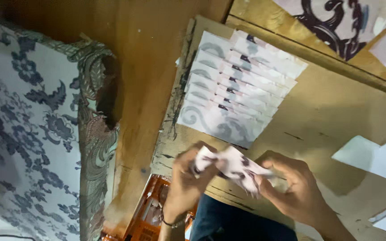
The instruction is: The person repeatedly folds small rectangular pieces of paper with a printed design in half and places them into a neat stack on a wooden table. The person handles the paper by hand, folding each piece individually and stacking them one by one.
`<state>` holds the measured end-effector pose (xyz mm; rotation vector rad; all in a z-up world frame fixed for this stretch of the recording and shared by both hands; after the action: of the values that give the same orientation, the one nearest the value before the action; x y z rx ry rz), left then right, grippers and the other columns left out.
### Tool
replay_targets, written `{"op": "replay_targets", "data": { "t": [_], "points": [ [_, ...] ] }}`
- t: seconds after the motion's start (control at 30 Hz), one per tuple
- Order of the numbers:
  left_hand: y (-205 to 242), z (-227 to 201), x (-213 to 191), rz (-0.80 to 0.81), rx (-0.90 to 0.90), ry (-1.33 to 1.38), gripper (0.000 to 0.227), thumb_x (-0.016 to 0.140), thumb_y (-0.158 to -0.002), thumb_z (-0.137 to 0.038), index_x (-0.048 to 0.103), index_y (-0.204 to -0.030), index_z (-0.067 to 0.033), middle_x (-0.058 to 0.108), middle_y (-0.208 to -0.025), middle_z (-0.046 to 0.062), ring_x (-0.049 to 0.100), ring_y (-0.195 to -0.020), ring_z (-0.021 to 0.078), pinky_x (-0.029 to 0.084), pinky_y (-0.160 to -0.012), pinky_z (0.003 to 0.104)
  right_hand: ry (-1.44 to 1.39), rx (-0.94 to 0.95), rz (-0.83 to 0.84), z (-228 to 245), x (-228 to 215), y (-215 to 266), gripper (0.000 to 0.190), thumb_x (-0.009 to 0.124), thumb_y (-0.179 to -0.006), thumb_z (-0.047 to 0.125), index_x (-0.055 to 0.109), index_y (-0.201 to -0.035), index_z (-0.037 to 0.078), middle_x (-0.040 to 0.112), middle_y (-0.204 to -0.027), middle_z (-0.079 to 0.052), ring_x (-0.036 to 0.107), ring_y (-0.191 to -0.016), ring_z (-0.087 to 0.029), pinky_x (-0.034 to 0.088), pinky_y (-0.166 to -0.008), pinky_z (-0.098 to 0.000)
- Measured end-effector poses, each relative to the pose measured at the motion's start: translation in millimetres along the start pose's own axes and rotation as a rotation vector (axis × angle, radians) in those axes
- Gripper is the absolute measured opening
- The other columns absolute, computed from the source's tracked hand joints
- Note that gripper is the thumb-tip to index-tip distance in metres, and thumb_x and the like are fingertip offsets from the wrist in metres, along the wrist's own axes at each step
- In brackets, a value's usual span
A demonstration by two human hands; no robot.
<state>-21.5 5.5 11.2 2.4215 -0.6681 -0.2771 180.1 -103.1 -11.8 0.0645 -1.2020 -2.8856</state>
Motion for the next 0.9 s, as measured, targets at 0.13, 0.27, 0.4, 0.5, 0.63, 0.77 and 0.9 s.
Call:
{"op": "replay_targets", "data": {
  "t": [0.13, 0.27, 0.4, 0.5, 0.63, 0.77, 0.9],
  "points": [
    [-10.2, 12.2, -25.4, -0.220, -0.112, -0.157, 0.021, 0.079, -0.091, -0.002, 0.076, -0.112, 0.0009, 0.073, -0.087, 0.011, 0.059, -0.071, 0.0103, 0.046, -0.062, 0.026, 0.042, -0.237, -0.219, -13.4, 13.6, -8.7, 0.014, 0.073, -0.089, 0.010, 0.070, -0.099, 0.001, 0.074, -0.084, -0.005, 0.070, -0.071, -0.012, 0.056, -0.068, -0.0279],
    [-23.3, 12.3, -35.2, -0.341, 0.000, -0.225, 0.029, 0.072, -0.093, -0.006, 0.066, -0.121, 0.0012, 0.076, -0.103, 0.008, 0.072, -0.087, 0.0124, 0.061, -0.074, 0.027, 0.193, -0.314, -0.430, -5.4, 22.0, -18.0, 0.022, 0.075, -0.089, 0.008, 0.068, -0.108, -0.003, 0.071, -0.084, -0.009, 0.066, -0.073, -0.014, 0.052, -0.068, -0.0285],
    [-31.3, 11.1, -35.8, -0.407, 0.099, -0.329, 0.034, 0.070, -0.096, -0.009, 0.063, -0.126, 0.0017, 0.074, -0.108, 0.011, 0.074, -0.091, 0.0158, 0.063, -0.073, 0.028, 0.218, -0.387, -0.467, 3.4, 20.7, -34.7, 0.022, 0.074, -0.092, 0.007, 0.068, -0.111, -0.001, 0.072, -0.091, -0.009, 0.065, -0.077, -0.013, 0.052, -0.070, -0.0274],
    [-35.6, 13.4, -35.5, -0.460, 0.129, -0.394, 0.035, 0.072, -0.096, -0.011, 0.065, -0.128, 0.0009, 0.075, -0.105, 0.012, 0.074, -0.087, 0.0169, 0.062, -0.071, 0.029, 0.205, -0.410, -0.488, 1.7, 19.5, -40.3, 0.023, 0.075, -0.093, 0.006, 0.067, -0.114, 0.001, 0.072, -0.094, -0.008, 0.064, -0.076, -0.011, 0.051, -0.070, -0.0259],
    [-37.2, 24.3, -32.9, -0.553, 0.051, -0.504, 0.035, 0.079, -0.093, -0.016, 0.068, -0.123, -0.0021, 0.077, -0.102, 0.011, 0.070, -0.082, 0.0175, 0.058, -0.069, 0.032, 0.243, -0.361, -0.543, -6.3, 19.3, -37.0, 0.030, 0.079, -0.092, 0.006, 0.066, -0.117, -0.001, 0.068, -0.093, -0.008, 0.060, -0.074, -0.012, 0.051, -0.070, -0.0276],
    [-35.8, 22.7, -28.0, -0.608, 0.291, -0.697, 0.047, 0.083, -0.092, -0.017, 0.062, -0.131, 0.0018, 0.068, -0.113, 0.015, 0.065, -0.100, 0.0232, 0.054, -0.088, 0.038, 0.377, -0.358, -0.598, -7.8, 5.3, -23.9, 0.031, 0.082, -0.088, 0.008, 0.068, -0.114, 0.000, 0.063, -0.079, -0.006, 0.059, -0.067, -0.015, 0.048, -0.064, -0.0290],
    [-28.8, 19.0, -23.3, -0.647, 0.372, -0.915, 0.047, 0.084, -0.097, -0.015, 0.058, -0.131, 0.0034, 0.056, -0.130, 0.021, 0.056, -0.118, 0.0314, 0.050, -0.092, 0.039, 0.490, -0.350, -0.711, -13.9, -40.2, 12.1, 0.031, 0.077, -0.090, 0.003, 0.063, -0.116, -0.001, 0.064, -0.094, -0.011, 0.064, -0.086, -0.024, 0.051, -0.073, -0.0326]
  ]
}}
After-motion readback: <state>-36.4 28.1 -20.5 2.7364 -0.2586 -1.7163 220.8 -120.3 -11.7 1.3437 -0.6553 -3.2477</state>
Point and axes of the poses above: each hand's wrist, its own y-axis away from the middle knuckle, its own x-axis out of the palm, z = x × y, the point moved 3 cm from there along -y, towards the middle knuckle
